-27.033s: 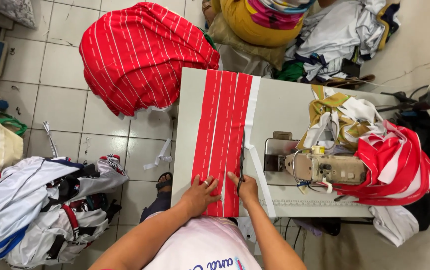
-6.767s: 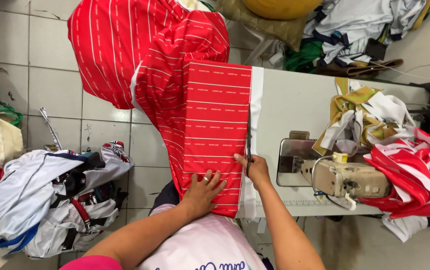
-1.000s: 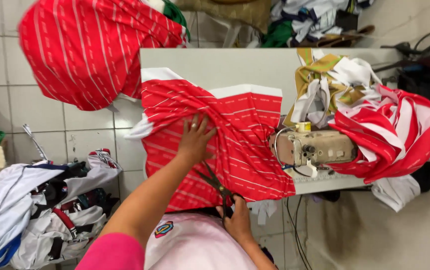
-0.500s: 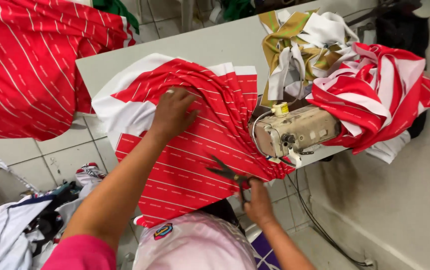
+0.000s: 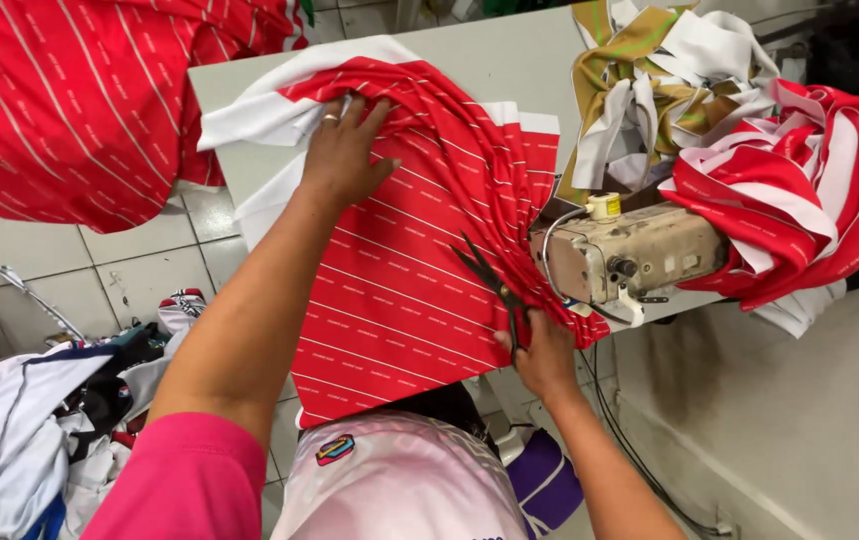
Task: Cutting long strips of red and white striped fabric using scissors on a work table in a factory setting.
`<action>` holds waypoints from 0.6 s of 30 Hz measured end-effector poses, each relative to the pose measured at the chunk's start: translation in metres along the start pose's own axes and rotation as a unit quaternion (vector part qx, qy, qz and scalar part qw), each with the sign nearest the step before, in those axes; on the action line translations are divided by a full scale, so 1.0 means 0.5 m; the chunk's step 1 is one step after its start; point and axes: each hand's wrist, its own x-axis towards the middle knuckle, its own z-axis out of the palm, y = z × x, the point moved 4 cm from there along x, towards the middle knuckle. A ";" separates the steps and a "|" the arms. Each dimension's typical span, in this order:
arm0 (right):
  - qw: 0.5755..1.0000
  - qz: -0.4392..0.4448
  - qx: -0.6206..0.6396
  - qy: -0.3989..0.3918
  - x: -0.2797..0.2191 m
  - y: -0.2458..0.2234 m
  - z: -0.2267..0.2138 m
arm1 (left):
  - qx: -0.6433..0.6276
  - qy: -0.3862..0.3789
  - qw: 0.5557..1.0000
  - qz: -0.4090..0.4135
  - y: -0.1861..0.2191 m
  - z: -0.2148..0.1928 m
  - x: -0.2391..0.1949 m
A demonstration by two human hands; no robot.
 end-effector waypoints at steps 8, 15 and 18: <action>0.940 0.148 0.253 -0.175 -0.100 -0.121 0.079 | -0.047 0.180 0.982 0.034 -0.022 -0.030 -0.256; 0.906 0.196 0.335 -0.169 -0.122 -0.081 0.129 | -0.025 0.022 0.999 0.007 0.017 0.042 -0.479; 0.909 0.202 0.339 -0.139 -0.111 -0.047 0.158 | -0.013 -0.058 0.998 -0.023 0.023 0.070 -0.499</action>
